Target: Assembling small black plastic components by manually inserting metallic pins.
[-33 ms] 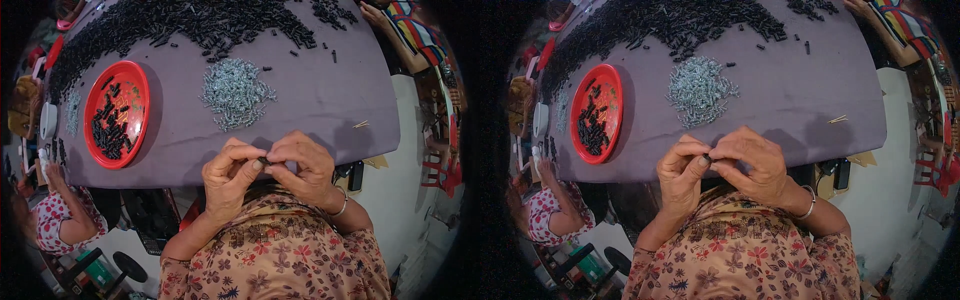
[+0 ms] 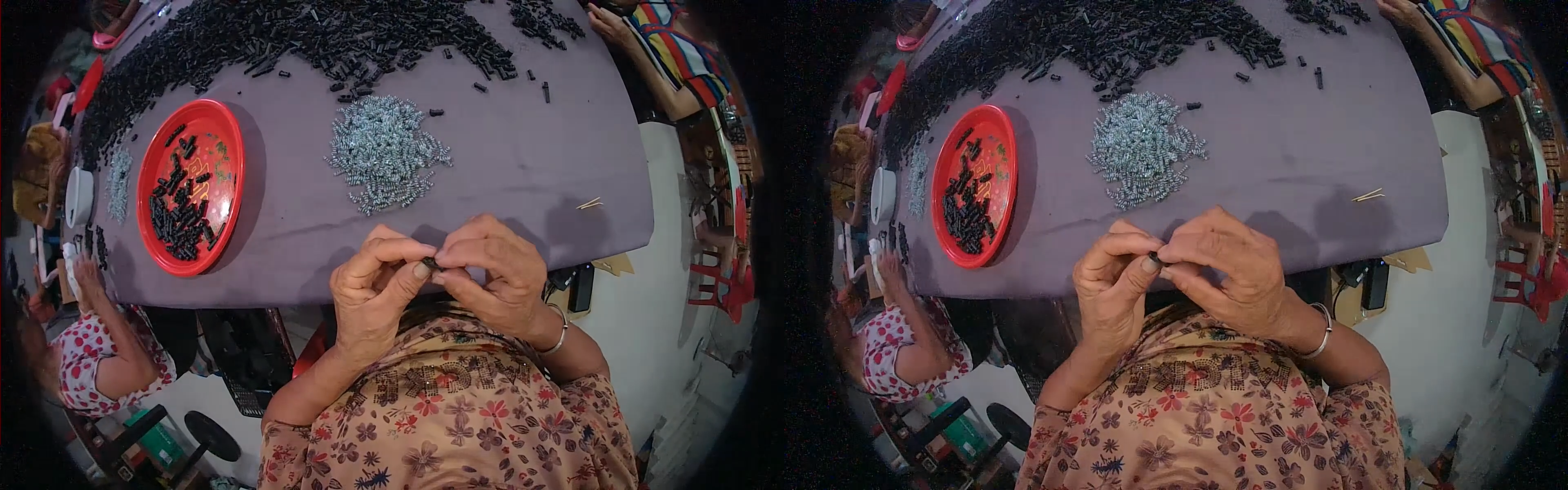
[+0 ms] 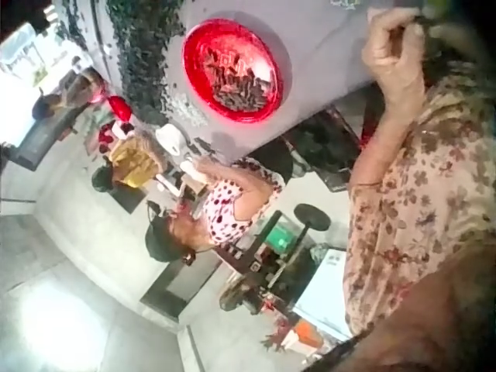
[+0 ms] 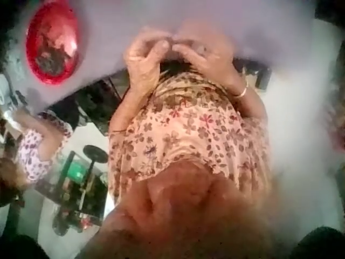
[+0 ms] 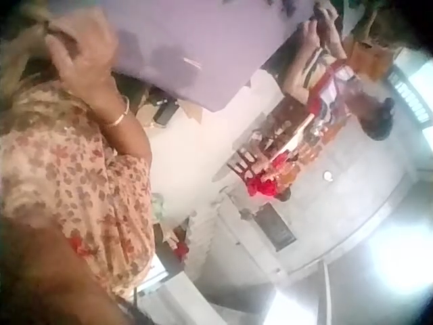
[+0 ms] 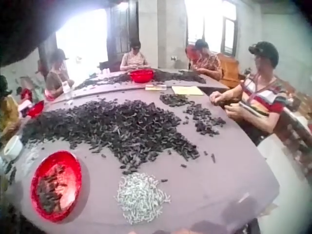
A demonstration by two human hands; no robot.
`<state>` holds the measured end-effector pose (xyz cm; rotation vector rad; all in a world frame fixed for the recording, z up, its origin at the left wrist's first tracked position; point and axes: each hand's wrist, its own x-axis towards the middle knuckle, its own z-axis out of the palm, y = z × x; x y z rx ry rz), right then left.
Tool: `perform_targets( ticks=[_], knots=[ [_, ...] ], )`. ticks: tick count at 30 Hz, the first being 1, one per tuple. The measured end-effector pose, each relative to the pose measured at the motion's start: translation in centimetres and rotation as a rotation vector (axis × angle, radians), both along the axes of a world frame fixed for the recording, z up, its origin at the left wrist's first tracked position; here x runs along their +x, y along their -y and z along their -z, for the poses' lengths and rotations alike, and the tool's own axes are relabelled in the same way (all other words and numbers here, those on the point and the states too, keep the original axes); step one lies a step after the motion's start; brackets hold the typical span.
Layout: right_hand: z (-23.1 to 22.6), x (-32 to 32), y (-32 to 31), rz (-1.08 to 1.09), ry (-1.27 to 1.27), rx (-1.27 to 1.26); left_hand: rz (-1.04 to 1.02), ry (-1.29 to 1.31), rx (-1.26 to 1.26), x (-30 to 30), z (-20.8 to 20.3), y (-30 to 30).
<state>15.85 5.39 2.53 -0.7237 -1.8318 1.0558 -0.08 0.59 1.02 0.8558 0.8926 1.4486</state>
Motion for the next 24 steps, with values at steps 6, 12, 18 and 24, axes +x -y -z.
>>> perform_targets(
  ticks=[6,12,18,24],
  knots=[
    [0.4,-0.2,-0.1,0.069,0.058,0.191,0.017,-0.018,-0.017,-0.2,0.1,0.0],
    [0.5,-0.4,0.0,0.064,-0.014,0.027,-0.01,0.009,-0.041,-0.1,0.1,-0.2],
    [0.6,0.0,-0.4,0.074,-0.002,-0.017,0.002,-0.052,-0.045,0.1,0.4,-0.4],
    [0.8,1.4,-3.0,0.275,0.237,-0.125,0.034,-0.201,-0.242,-0.1,0.7,-0.4]
  ],
)
